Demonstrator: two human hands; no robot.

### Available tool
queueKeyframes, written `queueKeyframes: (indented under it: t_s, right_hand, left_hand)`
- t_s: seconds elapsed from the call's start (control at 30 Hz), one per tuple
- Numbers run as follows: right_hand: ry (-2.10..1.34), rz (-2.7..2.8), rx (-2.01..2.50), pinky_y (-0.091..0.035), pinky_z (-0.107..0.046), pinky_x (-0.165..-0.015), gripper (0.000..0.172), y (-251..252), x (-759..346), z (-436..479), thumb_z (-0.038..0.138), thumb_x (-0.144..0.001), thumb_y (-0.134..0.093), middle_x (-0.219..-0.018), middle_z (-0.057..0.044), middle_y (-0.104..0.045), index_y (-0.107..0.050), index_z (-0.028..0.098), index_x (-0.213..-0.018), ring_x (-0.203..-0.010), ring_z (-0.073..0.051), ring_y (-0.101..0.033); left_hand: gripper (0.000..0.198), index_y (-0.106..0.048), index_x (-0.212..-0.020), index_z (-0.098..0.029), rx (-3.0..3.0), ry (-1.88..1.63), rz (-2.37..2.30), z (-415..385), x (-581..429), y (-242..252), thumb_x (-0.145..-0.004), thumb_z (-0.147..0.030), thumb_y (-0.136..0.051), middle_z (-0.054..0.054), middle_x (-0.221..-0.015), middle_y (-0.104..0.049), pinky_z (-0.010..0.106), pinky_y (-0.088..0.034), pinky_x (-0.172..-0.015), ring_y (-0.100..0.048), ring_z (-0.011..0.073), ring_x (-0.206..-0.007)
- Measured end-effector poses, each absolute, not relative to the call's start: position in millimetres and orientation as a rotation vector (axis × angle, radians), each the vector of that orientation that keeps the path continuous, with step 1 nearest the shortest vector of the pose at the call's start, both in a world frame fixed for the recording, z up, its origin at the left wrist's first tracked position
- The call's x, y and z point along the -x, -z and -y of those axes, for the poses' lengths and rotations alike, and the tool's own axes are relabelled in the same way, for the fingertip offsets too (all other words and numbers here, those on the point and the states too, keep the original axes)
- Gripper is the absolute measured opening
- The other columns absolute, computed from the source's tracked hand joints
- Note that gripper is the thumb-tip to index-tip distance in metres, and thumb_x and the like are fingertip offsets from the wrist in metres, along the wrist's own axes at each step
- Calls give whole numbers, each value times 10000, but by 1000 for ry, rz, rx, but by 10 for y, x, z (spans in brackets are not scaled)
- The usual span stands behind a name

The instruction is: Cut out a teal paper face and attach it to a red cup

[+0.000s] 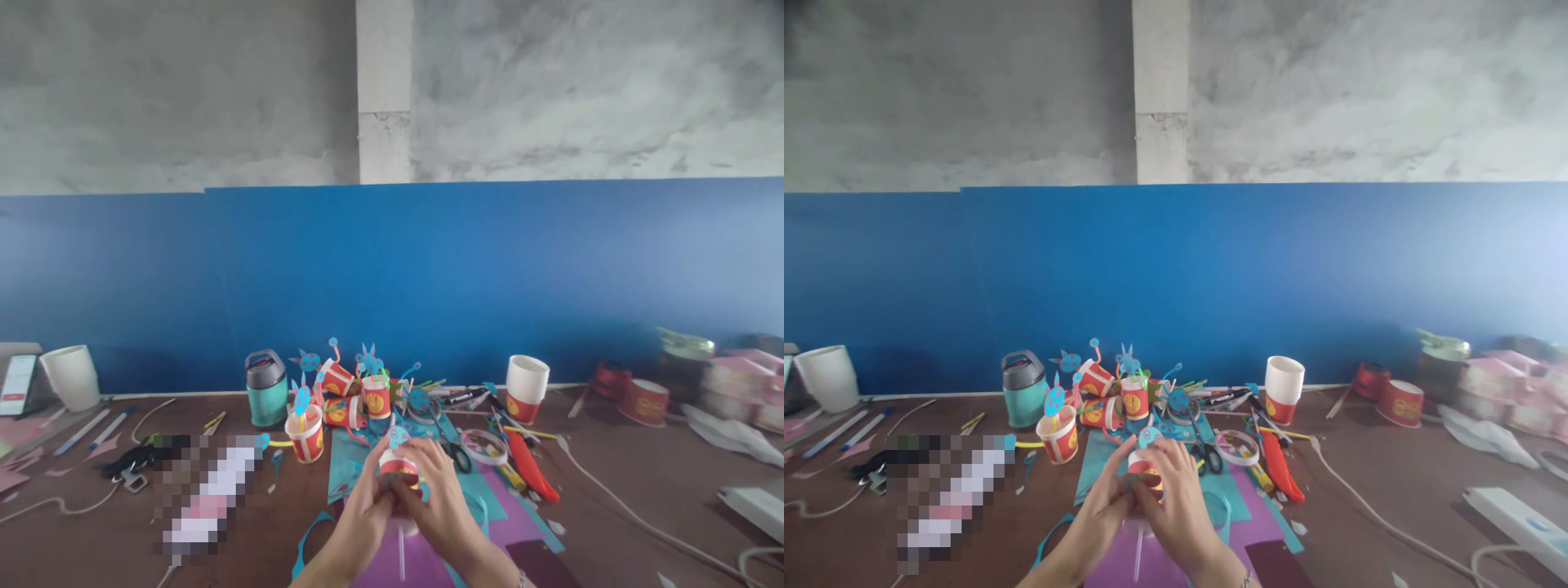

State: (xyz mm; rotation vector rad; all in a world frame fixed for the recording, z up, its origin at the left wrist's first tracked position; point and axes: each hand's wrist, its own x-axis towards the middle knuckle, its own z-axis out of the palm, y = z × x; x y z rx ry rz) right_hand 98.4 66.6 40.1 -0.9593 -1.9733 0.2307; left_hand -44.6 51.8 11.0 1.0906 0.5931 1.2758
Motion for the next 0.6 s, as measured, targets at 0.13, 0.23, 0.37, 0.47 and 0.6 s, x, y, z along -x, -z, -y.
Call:
queueKeyframes:
  t_s: [0.13, 0.23, 0.37, 0.47, 0.6]
  right_hand:
    - [-420, 1927, 859, -441, -326, -823, 106, -389, -975, -691, 166, -789, -557, -992, -55, -600, -623, 223, -727, -970, -225, -557]
    - [-590, 1798, 890, -444, -324, -834, 128, -409, -966, -697, 221, -796, -574, -946, -61, -611, -597, 203, -672, -936, -219, -575]
    - [-714, 1674, 898, -464, -317, -789, 180, -453, -958, -689, 286, -813, -570, -888, -61, -626, -596, 192, -662, -844, -205, -600]
    - [-746, 1662, 855, -474, -304, -739, 215, -483, -945, -674, 309, -827, -558, -830, -52, -630, -591, 187, -654, -783, -192, -599]
    - [-698, 1709, 881, -471, -288, -722, 236, -477, -947, -683, 305, -852, -519, -809, -47, -624, -599, 188, -663, -778, -189, -602]
  left_hand:
    - [653, -402, -1305, -273, -1104, -1321, -591, -511, 437, -157, -715, -247, -681, 88, -1048, -655, 361, -467, -812, -630, 229, -918]
    - [350, -569, -1063, -206, -1195, -1402, -717, -516, 449, -216, -749, -322, -669, 81, -954, -661, 292, -473, -725, -629, 196, -826]
    - [243, -597, -730, -142, -1428, -1383, -984, -506, 481, -304, -788, -377, -615, 17, -666, -596, 221, -418, -580, -552, 134, -621]
    - [254, -579, -670, -144, -1524, -1391, -1085, -495, 489, -337, -796, -365, -587, -5, -619, -555, 212, -385, -550, -495, 117, -580]
    - [242, -574, -663, -149, -1574, -1383, -1124, -494, 488, -345, -801, -347, -552, -6, -613, -541, 214, -374, -543, -477, 121, -575]
